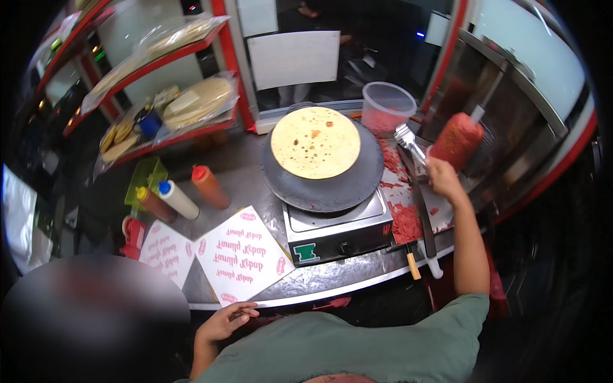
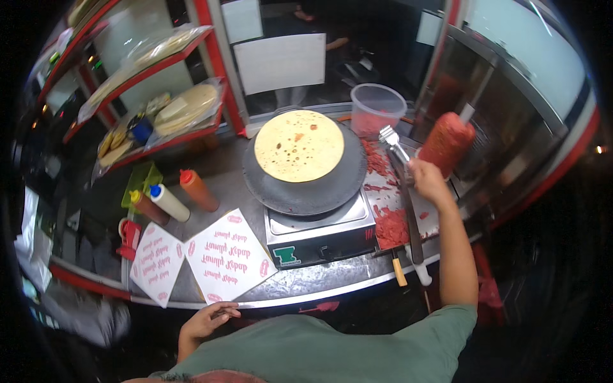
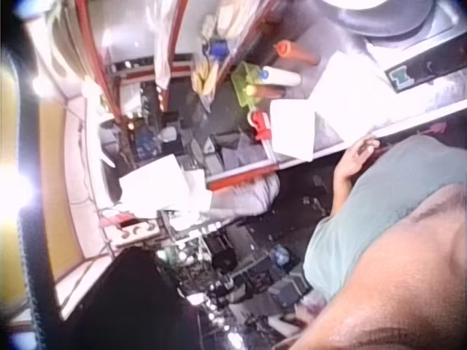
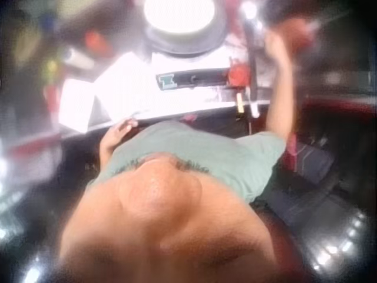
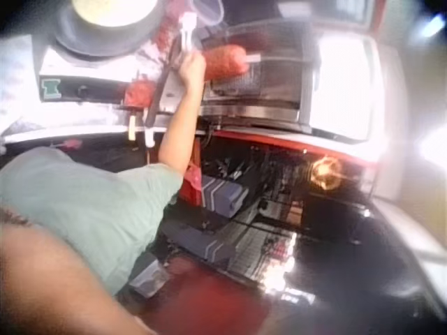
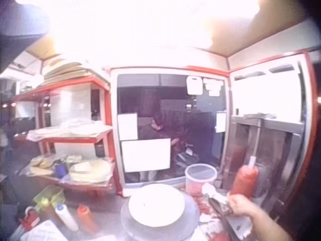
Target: The person assembles a sandwich by placing sliced meat and cheese onto a bun, then wraps it in paper. They also cook shredded meat on a griddle and hand the wrapped sandwich to a customer.
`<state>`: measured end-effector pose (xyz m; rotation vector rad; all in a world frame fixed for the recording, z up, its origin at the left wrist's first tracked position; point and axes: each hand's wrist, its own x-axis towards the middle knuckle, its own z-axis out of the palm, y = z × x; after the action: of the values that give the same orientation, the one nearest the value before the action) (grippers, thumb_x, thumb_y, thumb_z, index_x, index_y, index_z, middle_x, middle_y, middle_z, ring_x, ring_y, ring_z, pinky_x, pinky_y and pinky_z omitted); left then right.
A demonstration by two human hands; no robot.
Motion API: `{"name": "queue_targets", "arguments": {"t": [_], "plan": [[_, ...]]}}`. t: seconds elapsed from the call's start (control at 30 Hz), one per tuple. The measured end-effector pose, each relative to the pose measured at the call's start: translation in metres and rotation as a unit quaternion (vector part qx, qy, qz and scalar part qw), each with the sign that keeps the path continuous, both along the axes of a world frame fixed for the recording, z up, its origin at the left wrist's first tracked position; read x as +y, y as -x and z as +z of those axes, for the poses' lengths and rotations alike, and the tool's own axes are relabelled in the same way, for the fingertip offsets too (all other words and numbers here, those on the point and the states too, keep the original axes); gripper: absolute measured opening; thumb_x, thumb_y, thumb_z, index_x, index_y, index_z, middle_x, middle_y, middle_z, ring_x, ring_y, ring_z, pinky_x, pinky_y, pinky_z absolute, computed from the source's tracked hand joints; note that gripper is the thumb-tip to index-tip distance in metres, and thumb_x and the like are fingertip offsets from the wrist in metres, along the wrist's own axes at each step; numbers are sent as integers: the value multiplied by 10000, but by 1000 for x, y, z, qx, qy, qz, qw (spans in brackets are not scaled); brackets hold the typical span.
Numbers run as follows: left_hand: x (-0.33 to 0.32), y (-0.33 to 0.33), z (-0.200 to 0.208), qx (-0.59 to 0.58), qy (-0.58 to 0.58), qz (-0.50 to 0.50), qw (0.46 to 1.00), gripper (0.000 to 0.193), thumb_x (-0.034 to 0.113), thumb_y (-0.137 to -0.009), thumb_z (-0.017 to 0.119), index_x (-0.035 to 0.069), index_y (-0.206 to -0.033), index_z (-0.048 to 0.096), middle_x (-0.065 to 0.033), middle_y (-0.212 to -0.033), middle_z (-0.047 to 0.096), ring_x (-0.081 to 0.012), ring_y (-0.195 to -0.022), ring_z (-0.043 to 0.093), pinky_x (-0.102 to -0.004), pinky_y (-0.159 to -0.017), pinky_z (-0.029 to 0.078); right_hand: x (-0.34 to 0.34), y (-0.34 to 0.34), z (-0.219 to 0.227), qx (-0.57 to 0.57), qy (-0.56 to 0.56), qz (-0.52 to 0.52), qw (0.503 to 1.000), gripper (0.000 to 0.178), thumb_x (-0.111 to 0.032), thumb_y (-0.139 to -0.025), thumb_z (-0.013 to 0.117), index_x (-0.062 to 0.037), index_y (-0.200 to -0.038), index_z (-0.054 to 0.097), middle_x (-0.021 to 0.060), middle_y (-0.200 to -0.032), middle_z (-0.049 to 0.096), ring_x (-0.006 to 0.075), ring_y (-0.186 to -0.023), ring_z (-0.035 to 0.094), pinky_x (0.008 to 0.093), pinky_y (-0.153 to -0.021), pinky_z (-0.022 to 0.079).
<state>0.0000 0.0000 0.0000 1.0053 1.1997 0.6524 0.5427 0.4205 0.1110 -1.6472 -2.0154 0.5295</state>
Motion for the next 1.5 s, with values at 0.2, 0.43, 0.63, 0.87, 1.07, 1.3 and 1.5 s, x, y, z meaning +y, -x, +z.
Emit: {"name": "queue_targets", "arguments": {"t": [0.2, 0.43, 0.63, 0.87, 1.07, 1.3, 1.5], "plan": [[38, -49, 32, 28, -36, -50, 998, 450, 179, -1046, 631, 32, -1458, 525, -117, -1291, 671, -176, -1209, 627, -308, -1037, 483, 72, 123, 67, -209, 63, 136, 966, 495, -363, -1016, 624, 82, -806, 678, 174, -651, 664, 289, -611, 678, 468, -659, 530], [47, -68, 50, 87, -101, -94, 987, 519, 291, -1025, 663, 84, -1481, 526, -101, -1355, 651, -207, -1271, 592, -345, -1042, 475, 62, 216, 114, -84, -122, 105, 983, 381, -333, -958, 704, -24, -1176, 750, 227, -923, 751, 342, -829, 734, 446, -805, 551], [10, -37, 24, 30, -33, -19, 999, 485, 226, -1041, 642, 18, -1463, 523, -133, -1326, 659, -209, -1247, 606, -349, -1058, 482, -17, 219, 144, 21, -188, 164, 968, 383, -318, -960, 708, -12, -1189, 723, 229, -1027, 738, 335, -916, 733, 429, -807, 546], [-2, 8, 13, 75, -41, 81, 993, 366, 189, -1029, 661, 38, -1361, 628, -79, -1165, 732, -133, -1035, 676, -283, -933, 531, -9, 116, -10, -140, -165, 120, 969, 331, -277, -945, 720, -11, -1142, 717, 179, -1072, 717, 361, -974, 669, 430, -833, 527], [3, 50, -29, 431, -159, 187, 868, 393, 307, -1000, 662, 37, -1285, 640, -186, -1050, 669, -380, -1018, 652, -438, -932, 529, -70, 139, 19, 133, -60, 49, 988, 312, -185, -1027, 650, 36, -1244, 685, 55, -902, 706, 78, -727, 625, 230, -576, 477], [18, 64, -58, 354, -204, 177, 895, 452, 355, -969, 699, 38, -1286, 638, -176, -1013, 671, -350, -948, 666, -444, -859, 536, -135, 394, 75, 208, 135, 311, 918, 404, -209, -1078, 545, -22, -1436, 562, 53, -860, 651, 74, -518, 533, 222, -439, 404], [4, 78, -56, 275, -223, 130, 926, 487, 310, -1012, 647, 50, -1416, 565, -200, -1266, 598, -349, -1067, 664, -430, -958, 528, -115, 640, 103, 209, 245, 416, 850, 385, -350, -1087, 519, -33, -1274, 633, 87, -855, 662, 123, -590, 579, 265, -482, 444]]}}
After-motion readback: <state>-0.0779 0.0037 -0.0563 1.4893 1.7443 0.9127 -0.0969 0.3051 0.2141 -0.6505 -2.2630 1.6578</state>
